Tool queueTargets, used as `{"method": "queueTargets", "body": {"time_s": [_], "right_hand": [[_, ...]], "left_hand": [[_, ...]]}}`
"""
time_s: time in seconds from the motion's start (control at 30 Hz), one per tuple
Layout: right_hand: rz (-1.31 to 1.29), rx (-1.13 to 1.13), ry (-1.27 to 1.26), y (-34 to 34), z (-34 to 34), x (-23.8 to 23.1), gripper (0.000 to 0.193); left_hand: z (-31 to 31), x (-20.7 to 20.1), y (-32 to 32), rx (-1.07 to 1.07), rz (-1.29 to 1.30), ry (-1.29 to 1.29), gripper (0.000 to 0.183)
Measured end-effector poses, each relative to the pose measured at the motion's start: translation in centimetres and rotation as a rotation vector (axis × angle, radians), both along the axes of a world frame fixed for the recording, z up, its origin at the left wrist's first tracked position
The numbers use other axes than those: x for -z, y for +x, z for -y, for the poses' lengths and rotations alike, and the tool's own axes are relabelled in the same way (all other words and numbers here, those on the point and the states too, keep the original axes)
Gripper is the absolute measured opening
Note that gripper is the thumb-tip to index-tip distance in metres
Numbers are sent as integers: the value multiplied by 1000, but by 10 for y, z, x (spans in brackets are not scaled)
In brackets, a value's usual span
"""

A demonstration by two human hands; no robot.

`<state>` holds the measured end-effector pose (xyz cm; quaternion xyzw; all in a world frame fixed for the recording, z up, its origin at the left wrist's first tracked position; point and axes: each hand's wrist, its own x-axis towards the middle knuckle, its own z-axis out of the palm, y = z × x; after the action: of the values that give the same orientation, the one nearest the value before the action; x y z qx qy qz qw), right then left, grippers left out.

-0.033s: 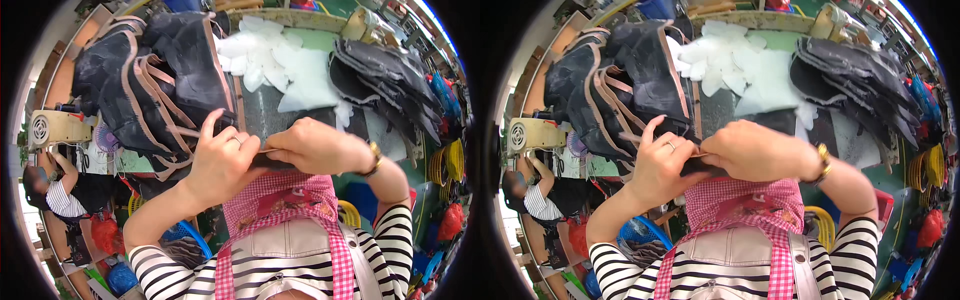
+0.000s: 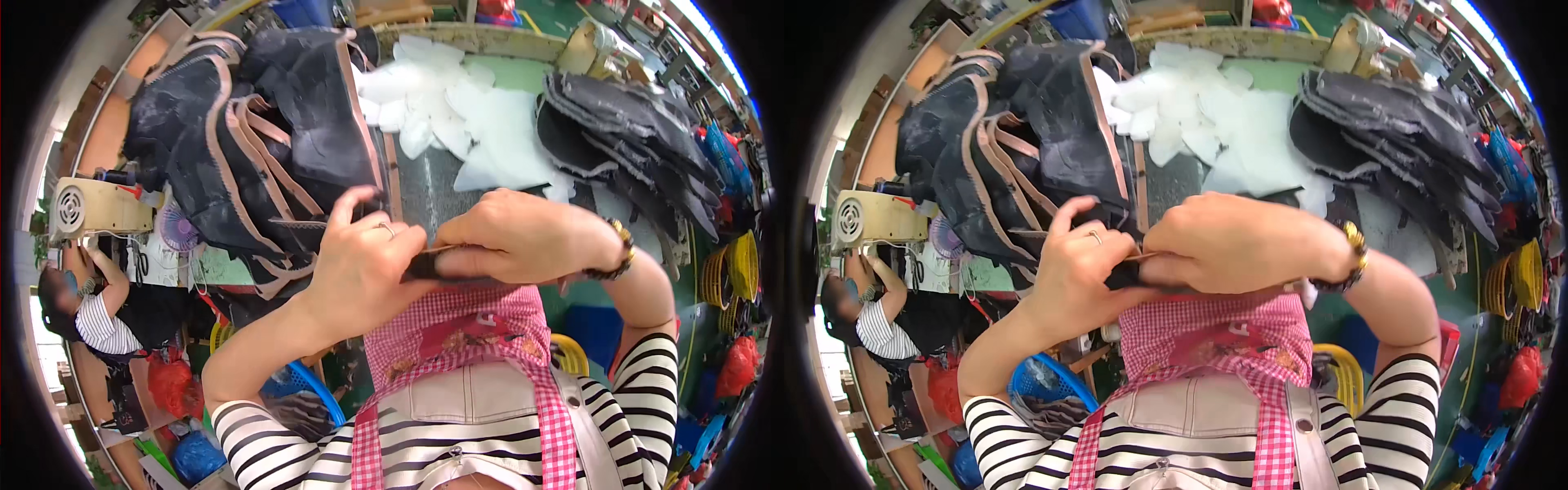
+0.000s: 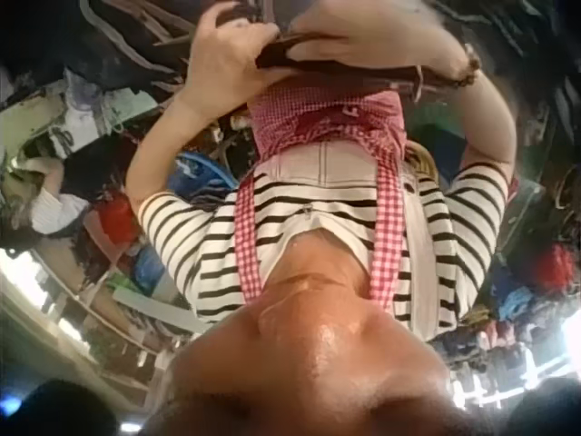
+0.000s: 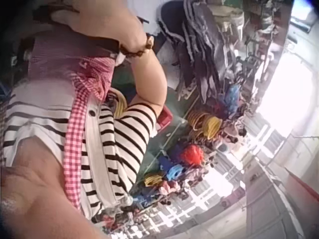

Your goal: The person assembles shoe components by hand in a factory setting. They pick up black shoe uppers and white insoles, insert the insoles into the uppers, and place the assembled units into a blue basket. The process is repeated for multiple pairs.

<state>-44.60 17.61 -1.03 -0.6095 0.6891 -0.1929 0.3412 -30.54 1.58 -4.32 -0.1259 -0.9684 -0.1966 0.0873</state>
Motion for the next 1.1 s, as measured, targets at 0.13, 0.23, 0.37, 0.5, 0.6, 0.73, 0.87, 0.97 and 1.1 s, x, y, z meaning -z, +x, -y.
{"method": "queueTargets", "body": {"time_s": [0.13, 0.23, 0.37, 0.5, 0.6, 0.73, 0.87, 0.97, 1.1], "right_hand": [[86, -197, -68, -12, 8, -27, 35], [523, -443, 15, -33, 25, -24, 33], [389, -377, -200, -59, 24, -46, 34], [-159, 640, -717, -81, -44, -62, 33], [706, 388, -378, -58, -89, 9, 52], [413, 597, -328, -24, -87, 73, 33], [388, 261, -20, -53, -120, 54, 44], [432, -96, -122, -52, -107, 51, 54], [288, -190, -50, -49, -113, 23, 65]], "left_hand": [[1, -24, -2, 14, 342, 677, 35], [0, -28, 1, 188, 369, 907, 34], [-13, -23, 3, 166, 108, 1229, 27], [-34, -8, 9, 6, -250, 1571, 30], [-59, 37, -7, -162, -130, 1718, 23], [-81, 66, 9, -247, 437, 1369, 25], [-34, -2, 5, 154, 562, 511, 39], [-53, -23, -45, 185, -166, 66, 59], [-49, -4, -67, 627, -19, 57, 50]]}}
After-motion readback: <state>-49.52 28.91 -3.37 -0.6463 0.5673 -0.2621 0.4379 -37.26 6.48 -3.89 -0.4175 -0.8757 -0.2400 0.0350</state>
